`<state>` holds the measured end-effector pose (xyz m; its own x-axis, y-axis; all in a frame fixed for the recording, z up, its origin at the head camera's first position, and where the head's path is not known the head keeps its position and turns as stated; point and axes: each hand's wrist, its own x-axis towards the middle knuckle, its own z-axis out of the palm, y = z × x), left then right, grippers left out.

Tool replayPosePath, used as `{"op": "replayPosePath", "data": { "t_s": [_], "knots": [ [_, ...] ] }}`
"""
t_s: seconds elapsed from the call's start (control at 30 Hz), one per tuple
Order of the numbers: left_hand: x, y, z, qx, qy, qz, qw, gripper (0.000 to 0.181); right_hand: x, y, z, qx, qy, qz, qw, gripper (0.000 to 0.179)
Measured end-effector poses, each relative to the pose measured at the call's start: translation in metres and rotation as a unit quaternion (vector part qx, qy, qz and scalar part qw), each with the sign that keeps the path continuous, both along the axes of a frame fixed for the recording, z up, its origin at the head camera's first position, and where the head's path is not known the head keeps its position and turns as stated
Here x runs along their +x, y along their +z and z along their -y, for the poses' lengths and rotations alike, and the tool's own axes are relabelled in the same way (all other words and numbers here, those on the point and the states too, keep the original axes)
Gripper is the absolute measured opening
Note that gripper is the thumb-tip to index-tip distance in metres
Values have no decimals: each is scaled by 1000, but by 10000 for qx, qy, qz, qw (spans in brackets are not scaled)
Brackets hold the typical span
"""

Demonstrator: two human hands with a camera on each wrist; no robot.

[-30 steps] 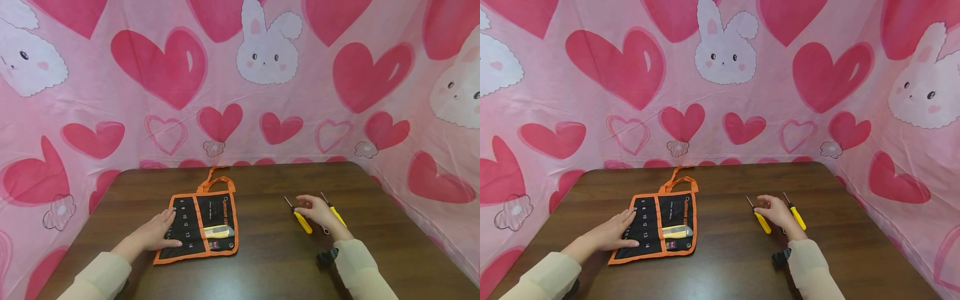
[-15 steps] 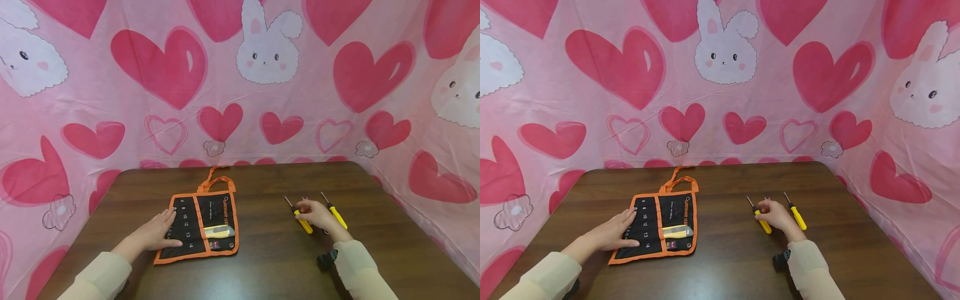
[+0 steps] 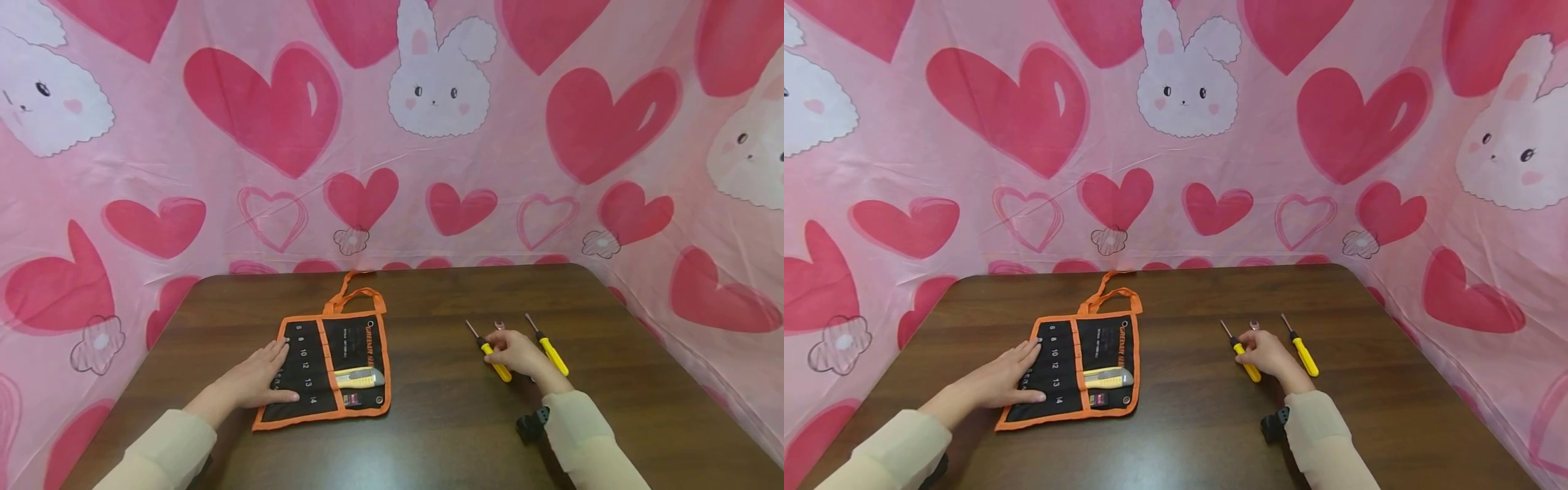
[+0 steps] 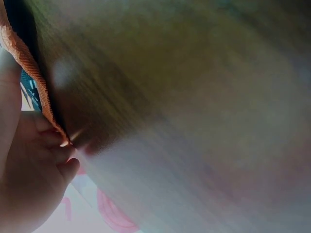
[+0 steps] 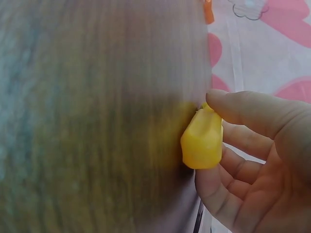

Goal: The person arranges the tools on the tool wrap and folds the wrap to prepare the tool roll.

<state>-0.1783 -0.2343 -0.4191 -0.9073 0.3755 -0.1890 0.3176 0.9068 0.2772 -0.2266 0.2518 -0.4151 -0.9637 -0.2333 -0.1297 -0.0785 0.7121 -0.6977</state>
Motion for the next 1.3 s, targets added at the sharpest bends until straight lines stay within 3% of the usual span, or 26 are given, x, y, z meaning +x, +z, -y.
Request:
{"op": "replayPosePath", "data": {
  "t_s": [0.67, 1.3],
  "knots": [
    [-1, -1, -1, 31, 8, 10, 10000, 109, -2, 4, -1, 185, 42, -125, 9997, 32],
    [0, -1, -1, 5, 20, -39, 10000, 110, -8, 21, 12, -228, -95, -393, 9989, 30]
  ]
}}
